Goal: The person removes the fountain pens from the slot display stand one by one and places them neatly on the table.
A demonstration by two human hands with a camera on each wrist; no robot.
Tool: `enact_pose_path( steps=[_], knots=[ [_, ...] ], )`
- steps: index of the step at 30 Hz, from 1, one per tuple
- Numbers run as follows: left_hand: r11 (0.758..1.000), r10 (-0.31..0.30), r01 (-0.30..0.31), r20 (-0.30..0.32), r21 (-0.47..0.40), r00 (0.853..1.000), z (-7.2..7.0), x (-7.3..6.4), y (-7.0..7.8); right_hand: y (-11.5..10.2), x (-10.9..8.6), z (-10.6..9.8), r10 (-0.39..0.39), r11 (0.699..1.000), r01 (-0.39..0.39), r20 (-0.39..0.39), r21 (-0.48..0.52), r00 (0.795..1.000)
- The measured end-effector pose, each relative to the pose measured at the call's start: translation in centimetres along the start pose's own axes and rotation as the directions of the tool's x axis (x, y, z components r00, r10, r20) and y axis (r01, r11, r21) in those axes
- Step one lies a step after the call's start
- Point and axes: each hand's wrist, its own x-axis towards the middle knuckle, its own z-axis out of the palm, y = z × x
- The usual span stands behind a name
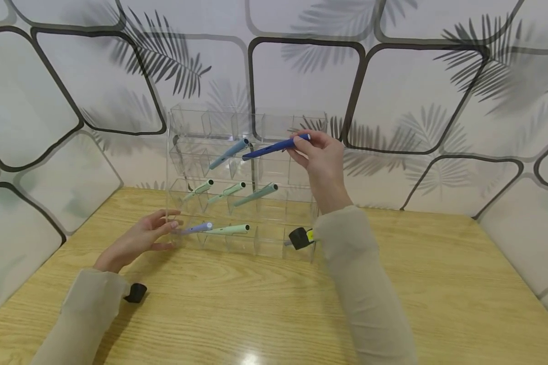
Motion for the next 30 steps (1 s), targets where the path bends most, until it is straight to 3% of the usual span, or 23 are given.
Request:
enact_pose_path(
  steps=[9,20,30],
  knots=[
    [1.0,-0.004,0.004,0.001,-0.001,1.0,-0.1,-0.2,0.2,-0.9,-0.5,-1.1,0.009,0.995,-0.009,0.004,0.101,1.0],
    [1.0,-0.011,0.011,0.002,-0.009,1.0,-0.1,-0.1,0.2,-2.0,-0.4,-2.8,-0.009,0.993,0.017,-0.063,0.119,0.998],
    [1.0,-0.011,0.011,0.012,-0.009,1.0,-0.2,0.0,0.1,-2.9,-0.8,-4.5,0.013,0.978,0.008,-0.099,0.208,0.995]
  ],
)
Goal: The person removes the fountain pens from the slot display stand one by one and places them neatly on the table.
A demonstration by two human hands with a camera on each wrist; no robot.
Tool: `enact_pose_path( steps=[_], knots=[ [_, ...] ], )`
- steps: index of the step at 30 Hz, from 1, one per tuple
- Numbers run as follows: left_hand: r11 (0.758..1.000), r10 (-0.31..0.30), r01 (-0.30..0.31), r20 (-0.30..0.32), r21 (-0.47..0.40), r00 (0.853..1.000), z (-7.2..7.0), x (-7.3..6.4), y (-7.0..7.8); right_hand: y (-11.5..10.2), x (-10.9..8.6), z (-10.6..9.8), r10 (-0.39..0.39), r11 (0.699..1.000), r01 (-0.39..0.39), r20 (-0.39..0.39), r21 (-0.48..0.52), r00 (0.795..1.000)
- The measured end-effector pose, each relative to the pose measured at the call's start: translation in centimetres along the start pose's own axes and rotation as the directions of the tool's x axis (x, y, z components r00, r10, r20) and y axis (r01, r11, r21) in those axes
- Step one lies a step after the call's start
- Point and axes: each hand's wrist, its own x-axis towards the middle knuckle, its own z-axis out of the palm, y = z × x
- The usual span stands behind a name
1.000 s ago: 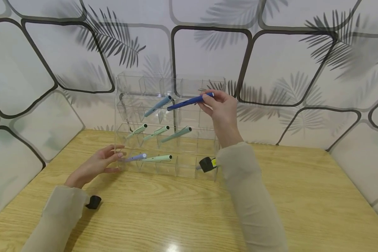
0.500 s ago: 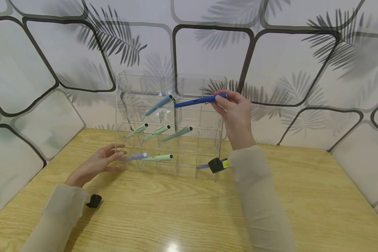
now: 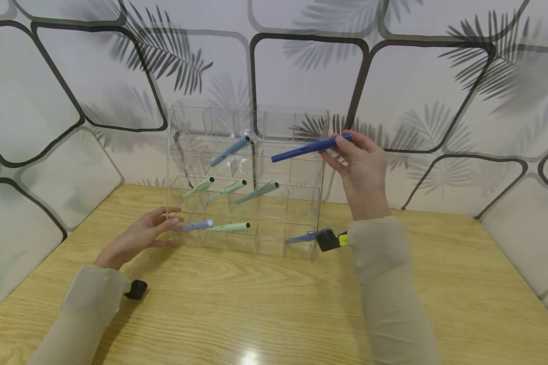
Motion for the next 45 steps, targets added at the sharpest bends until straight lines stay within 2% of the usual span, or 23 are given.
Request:
enact_pose_path(
  steps=[7,12,16,31,37,41,45],
  knots=[
    [1.0,0.0,0.0,-0.005,0.003,1.0,0.0,0.0,-0.1,-0.5,-0.2,-1.1,-0.021,1.0,0.02,-0.031,-0.009,0.999],
    [1.0,0.0,0.0,-0.004,0.002,1.0,0.0,0.1,-0.2,-0.9,-0.3,-2.2,0.003,0.997,-0.001,-0.028,0.08,1.0],
    [1.0,0.0,0.0,-0.005,0.003,1.0,0.0,0.1,-0.2,-1.2,-0.4,-3.2,0.032,0.993,-0.031,-0.004,0.113,0.999],
    [1.0,-0.002,0.002,-0.002,-0.003,1.0,0.1,0.2,-0.3,-1.9,-0.2,-7.1,0.027,0.999,-0.024,-0.081,0.044,0.996],
    [1.0,0.002,-0.002,-0.007,0.004,1.0,0.1,0.3,-0.1,-2.3,0.1,-9.1,0.115,0.989,-0.1,-0.137,0.111,0.984],
    [1.0,0.002,-0.002,-0.004,0.0,1.0,0.0,0.2,-0.1,-2.4,0.2,-10.2,0.171,0.977,-0.148,-0.143,0.156,0.975],
    [1.0,0.001,-0.001,0.001,-0.003,1.0,0.0,0.1,-0.1,-2.4,0.2,-11.2,0.228,0.969,-0.211,-0.141,0.127,0.963]
  ],
)
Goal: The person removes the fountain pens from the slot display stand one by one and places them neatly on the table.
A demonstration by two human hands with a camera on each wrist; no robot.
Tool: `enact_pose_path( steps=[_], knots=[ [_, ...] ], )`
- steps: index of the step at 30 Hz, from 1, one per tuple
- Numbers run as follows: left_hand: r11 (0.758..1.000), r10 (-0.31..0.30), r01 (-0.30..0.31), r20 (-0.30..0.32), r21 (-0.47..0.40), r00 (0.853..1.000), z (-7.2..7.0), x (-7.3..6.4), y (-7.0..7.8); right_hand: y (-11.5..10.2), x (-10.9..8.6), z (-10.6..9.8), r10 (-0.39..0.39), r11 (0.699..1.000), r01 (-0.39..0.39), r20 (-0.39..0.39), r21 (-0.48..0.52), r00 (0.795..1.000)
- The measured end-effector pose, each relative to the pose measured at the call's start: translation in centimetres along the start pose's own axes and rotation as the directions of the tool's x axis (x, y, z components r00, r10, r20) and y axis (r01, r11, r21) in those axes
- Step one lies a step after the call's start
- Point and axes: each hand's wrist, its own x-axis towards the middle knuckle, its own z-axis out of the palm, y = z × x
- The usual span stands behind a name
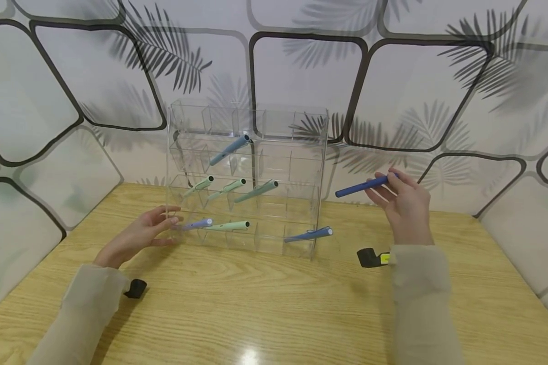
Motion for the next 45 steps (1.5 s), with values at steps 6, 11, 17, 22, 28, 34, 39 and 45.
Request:
enact_pose_path(
  steps=[6,11,17,22,28,34,39,45],
  knots=[
    [1.0,-0.005,0.005,0.0,0.002,1.0,0.1,-0.1,-0.2,0.3,0.0,-1.7,0.059,0.998,-0.059,-0.022,-0.034,0.998],
    [1.0,-0.007,0.007,-0.004,0.003,1.0,0.2,-0.1,-0.3,0.9,-0.1,-2.9,0.007,0.998,-0.01,-0.037,-0.062,0.999],
    [1.0,-0.008,0.008,-0.01,0.006,1.0,0.1,0.0,-0.3,1.5,-0.2,-3.8,-0.051,0.995,0.045,-0.071,-0.086,0.996],
    [1.0,-0.008,0.008,-0.012,0.01,1.0,0.0,0.0,-0.2,1.5,0.0,-4.3,0.024,0.986,-0.034,-0.067,-0.163,0.997],
    [1.0,0.001,-0.001,-0.011,0.012,1.0,0.0,0.1,-0.1,1.5,0.4,-4.8,0.083,0.965,-0.08,0.001,-0.25,0.997],
    [1.0,0.004,-0.003,-0.01,0.011,1.0,0.0,0.1,0.0,2.1,1.1,-5.3,0.077,0.908,-0.043,0.064,-0.416,0.995],
    [1.0,0.002,-0.002,0.0,0.004,1.0,0.2,-0.1,-0.1,2.7,1.7,-5.7,0.087,0.725,-0.008,0.08,-0.689,0.993],
    [1.0,0.011,-0.011,0.007,0.013,1.0,0.1,0.0,0.0,3.4,2.4,-6.2,0.106,0.435,0.055,0.111,-0.899,0.988]
  ],
)
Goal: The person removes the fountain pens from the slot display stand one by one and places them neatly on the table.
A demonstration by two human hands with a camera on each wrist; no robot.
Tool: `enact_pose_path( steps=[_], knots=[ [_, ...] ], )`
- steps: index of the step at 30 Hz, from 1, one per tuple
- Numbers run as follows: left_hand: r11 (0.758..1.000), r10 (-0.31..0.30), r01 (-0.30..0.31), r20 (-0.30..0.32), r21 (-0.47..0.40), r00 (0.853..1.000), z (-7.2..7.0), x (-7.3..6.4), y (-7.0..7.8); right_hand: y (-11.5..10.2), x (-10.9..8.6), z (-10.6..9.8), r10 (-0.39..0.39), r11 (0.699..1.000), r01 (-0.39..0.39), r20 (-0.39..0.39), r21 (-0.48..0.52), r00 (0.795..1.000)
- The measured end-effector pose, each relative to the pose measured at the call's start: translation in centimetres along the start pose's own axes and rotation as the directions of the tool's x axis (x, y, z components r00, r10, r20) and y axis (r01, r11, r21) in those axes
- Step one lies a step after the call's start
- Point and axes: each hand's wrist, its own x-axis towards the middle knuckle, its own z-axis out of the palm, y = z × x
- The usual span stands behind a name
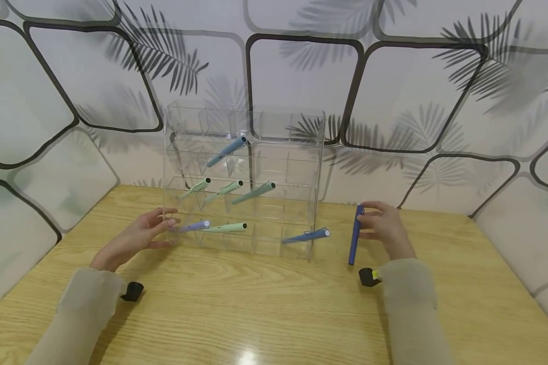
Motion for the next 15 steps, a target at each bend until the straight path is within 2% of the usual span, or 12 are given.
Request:
enact_pose_path(
  steps=[2,6,15],
  knots=[
    [1.0,0.001,-0.001,0.001,0.002,1.0,0.0,-0.1,0.0,0.2,0.3,0.1,-0.002,0.997,0.003,0.011,-0.081,1.0],
    [1.0,0.0,0.0,0.0,0.004,1.0,-0.1,-0.2,-0.1,0.4,0.7,0.4,0.01,0.987,-0.003,0.04,-0.159,0.999],
    [1.0,-0.011,0.011,-0.004,-0.014,1.0,0.0,-0.1,0.1,0.8,1.2,0.7,0.052,0.976,-0.028,0.107,-0.215,0.993]
  ],
)
